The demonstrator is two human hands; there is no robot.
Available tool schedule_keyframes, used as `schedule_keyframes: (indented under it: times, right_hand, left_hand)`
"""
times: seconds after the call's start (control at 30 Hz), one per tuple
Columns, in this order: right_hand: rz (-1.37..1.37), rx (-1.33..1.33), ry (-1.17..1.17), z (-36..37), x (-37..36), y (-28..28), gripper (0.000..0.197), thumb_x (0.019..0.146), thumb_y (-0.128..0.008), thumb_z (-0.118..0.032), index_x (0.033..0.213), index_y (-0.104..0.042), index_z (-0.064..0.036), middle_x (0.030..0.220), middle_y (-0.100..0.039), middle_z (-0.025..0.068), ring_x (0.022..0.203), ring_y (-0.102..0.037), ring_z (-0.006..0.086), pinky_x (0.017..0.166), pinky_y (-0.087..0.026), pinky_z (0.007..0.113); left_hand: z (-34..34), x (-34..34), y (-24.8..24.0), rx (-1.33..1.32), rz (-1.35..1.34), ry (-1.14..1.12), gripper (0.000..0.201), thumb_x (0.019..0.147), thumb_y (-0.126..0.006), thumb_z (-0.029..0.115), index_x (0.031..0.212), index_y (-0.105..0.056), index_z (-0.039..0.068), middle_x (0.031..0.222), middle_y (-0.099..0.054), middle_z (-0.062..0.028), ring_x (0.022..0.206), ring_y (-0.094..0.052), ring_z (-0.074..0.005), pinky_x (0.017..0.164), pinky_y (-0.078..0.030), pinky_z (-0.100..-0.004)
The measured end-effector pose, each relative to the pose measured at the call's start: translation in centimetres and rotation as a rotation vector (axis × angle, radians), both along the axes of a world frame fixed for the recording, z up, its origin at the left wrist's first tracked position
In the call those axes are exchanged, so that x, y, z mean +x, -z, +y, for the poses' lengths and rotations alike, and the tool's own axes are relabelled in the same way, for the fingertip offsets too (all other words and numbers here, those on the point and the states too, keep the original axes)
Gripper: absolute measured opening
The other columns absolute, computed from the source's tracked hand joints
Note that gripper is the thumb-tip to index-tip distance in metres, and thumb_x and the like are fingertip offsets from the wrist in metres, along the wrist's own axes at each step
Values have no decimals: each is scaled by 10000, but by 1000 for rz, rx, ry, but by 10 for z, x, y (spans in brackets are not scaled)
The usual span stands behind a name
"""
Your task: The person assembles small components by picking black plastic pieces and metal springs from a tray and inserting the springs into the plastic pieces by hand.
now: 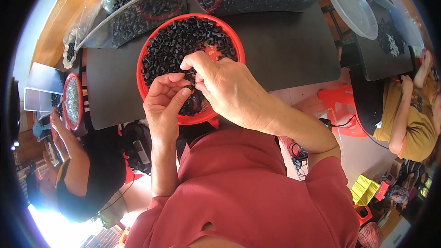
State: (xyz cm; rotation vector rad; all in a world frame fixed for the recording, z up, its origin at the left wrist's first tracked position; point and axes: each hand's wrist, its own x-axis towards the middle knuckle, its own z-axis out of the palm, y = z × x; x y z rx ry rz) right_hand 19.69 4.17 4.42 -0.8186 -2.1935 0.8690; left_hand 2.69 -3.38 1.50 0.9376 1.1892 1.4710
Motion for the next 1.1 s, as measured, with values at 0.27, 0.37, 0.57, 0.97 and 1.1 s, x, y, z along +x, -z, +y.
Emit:
schedule_keyframes:
  times: [0.27, 0.37, 0.57, 0.97, 1.1]
  right_hand:
    - [-8, 36, 6, -13, 7, 3, 391, 831, -720, 71, 1171, -561, -39, 956, -717, 77, 829, -738, 254, 718, -590, 335]
    - [133, -5, 10, -12, 4, 9, 387, 813, -714, 59, 1134, -538, -68, 760, -666, 71, 718, -690, 284, 640, -545, 396]
    - [148, 46, 16, -11, 6, 13, 396, 805, -718, 61, 1134, -542, -70, 763, -674, 58, 718, -691, 274, 641, -548, 390]
    - [105, -85, -14, -15, 9, 11, 379, 819, -717, 46, 1132, -537, -71, 751, -682, 61, 739, -696, 279, 653, -547, 396]
    - [45, -210, -31, -14, 17, 9, 377, 834, -748, 57, 1162, -576, -8, 1021, -722, 89, 858, -750, 202, 733, -606, 301]
  left_hand:
    - [-13, 7, 2, -47, 42, 4, 272, 921, -632, -123, 1169, -635, -11, 1074, -686, -64, 1016, -644, -106, 928, -515, -248]
    - [-13, 9, 3, -57, -11, 0, 270, 920, -630, -119, 1171, -631, -22, 1077, -704, -89, 1014, -660, -127, 929, -525, -265]
    - [-14, 10, 4, -40, 2, 4, 241, 943, -608, -114, 1161, -629, -14, 1095, -686, -75, 1048, -644, -120, 959, -512, -261]
    - [-18, 15, 5, -47, -6, 2, 247, 943, -606, -115, 1166, -621, -10, 1088, -682, -77, 1045, -646, -123, 953, -514, -257]
    - [-22, 18, 5, -59, 88, 48, 247, 938, -613, -114, 1161, -617, -8, 1094, -679, -79, 1034, -649, -121, 941, -521, -257]
